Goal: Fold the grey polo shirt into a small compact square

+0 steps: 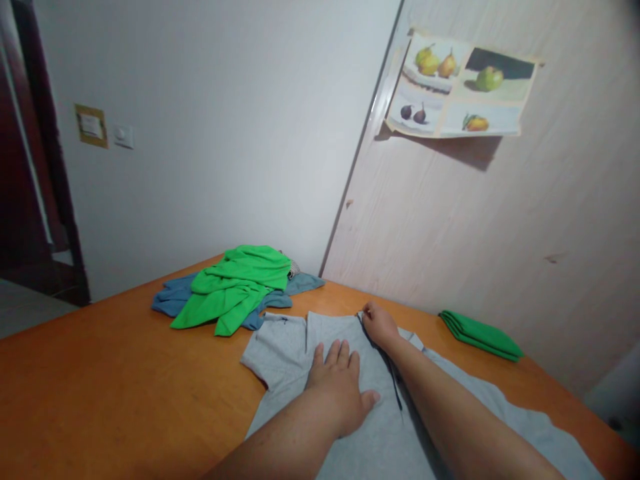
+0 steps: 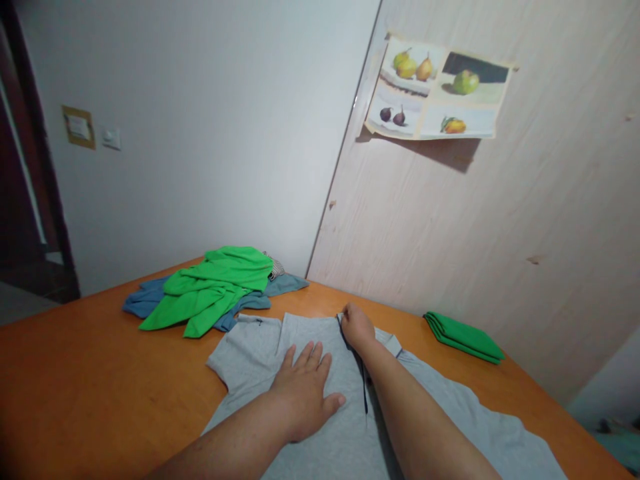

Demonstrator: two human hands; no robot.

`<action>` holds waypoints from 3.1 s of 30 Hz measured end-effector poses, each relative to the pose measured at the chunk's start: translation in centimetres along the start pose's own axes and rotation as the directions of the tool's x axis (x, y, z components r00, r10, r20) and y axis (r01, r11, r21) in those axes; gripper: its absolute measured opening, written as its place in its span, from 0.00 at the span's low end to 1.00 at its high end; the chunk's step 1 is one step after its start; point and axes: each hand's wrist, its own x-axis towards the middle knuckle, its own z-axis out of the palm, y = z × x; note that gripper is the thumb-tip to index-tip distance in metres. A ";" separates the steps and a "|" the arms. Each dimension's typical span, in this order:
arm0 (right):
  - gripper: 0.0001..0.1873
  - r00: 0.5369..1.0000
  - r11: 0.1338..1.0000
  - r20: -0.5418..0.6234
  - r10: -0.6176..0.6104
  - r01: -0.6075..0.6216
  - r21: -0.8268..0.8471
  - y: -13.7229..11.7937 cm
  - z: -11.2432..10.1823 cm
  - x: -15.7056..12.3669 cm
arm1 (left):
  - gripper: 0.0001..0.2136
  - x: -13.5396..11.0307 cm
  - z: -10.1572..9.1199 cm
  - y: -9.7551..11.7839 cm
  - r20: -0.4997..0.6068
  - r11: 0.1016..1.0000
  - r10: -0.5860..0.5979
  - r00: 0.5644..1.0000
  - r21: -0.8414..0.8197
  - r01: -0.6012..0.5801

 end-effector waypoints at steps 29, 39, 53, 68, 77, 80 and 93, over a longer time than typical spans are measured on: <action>0.34 0.952 0.989 0.271 -0.144 0.129 0.074 0.8 -0.6 -5.3 | 0.39 -0.1 -0.6 -0.1 0.018 1.000 0.000 1.000 -0.005 0.000; 0.35 0.992 0.994 0.114 -0.047 0.036 0.099 4.5 -3.6 -10.6 | 0.39 0.1 -0.3 -0.4 0.007 1.000 0.016 1.000 0.019 -0.016; 0.40 0.984 0.997 0.170 0.055 -0.046 -0.059 5.7 -3.7 -18.3 | 0.40 0.2 -0.5 -1.1 0.014 0.995 0.019 1.000 0.095 -0.021; 0.38 0.974 0.995 0.225 0.033 -0.012 -0.094 7.2 -4.1 -17.9 | 0.37 0.4 -0.8 -1.3 -0.005 0.996 0.025 1.000 0.083 -0.025; 0.38 0.981 0.986 0.196 -0.003 0.036 -0.166 7.7 -3.2 -17.8 | 0.23 1.6 -0.6 -3.4 -0.304 0.994 0.029 0.952 -0.091 -0.059; 0.38 0.984 0.983 0.180 -0.013 0.045 -0.177 7.9 -2.7 -17.7 | 0.15 2.2 -2.3 -5.0 -0.489 0.985 -0.125 0.863 -0.162 0.051; 0.38 0.985 0.972 0.166 -0.049 0.085 -0.219 9.0 -1.9 -17.3 | 0.15 -3.5 -6.1 -13.6 -0.458 0.793 -0.583 0.671 -0.138 0.594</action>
